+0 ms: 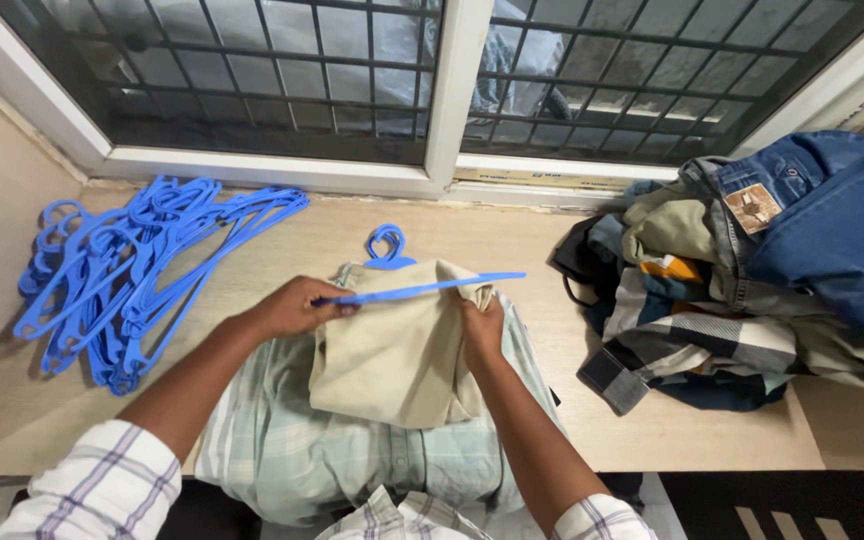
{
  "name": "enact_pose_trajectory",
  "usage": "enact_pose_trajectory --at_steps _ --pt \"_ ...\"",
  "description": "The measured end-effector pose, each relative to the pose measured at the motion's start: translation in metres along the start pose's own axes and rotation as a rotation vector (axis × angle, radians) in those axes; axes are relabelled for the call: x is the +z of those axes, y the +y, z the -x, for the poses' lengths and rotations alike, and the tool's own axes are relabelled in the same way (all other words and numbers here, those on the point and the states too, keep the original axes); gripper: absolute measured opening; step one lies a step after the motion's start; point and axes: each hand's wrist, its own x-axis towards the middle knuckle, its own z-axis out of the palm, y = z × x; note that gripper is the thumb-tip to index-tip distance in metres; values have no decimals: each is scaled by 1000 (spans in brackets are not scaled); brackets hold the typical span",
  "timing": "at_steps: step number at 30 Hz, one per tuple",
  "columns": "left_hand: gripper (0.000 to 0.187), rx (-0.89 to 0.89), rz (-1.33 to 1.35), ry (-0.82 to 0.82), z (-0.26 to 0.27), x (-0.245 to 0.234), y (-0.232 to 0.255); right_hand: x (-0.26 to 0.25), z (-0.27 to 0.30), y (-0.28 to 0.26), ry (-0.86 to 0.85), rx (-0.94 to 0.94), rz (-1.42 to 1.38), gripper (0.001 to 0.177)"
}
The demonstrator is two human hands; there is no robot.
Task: The person folds a pair of beige trousers and places them on a blue plastic hanger. They repeatedly adjust the trousers on the hanger, unfold them, and refold them multiple times. The trousers remain on the hanger on a table with other clothes nearby.
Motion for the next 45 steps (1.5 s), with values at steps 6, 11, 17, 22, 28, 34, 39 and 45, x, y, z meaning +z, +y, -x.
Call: enact_pose_trajectory --at_steps 6,11,17,22,28,34,39,45 --pt "32 -56 -137 -34 9 13 15 18 -9 -12 64 292 238 59" --pt "35 46 -276 51 20 24 7 -18 -19 7 -414 109 376 47" --pt "37 234 -429 196 34 50 -11 -91 -64 -47 -1221 -154 1577 40" --pt "35 260 -476 157 29 57 -16 -37 -72 -74 -713 -779 961 61" --pt "32 345 -545 84 26 48 -10 56 -56 -40 -1025 -431 1489 74" --pt "35 146 -426 1 45 54 -5 61 -31 -62 -938 -646 1434 40" --pt "33 -21 -343 -69 51 60 5 57 -16 -106 -823 -736 1294 33" --pt "34 -43 -439 -128 51 51 25 58 -11 -150 -857 -778 1152 36"
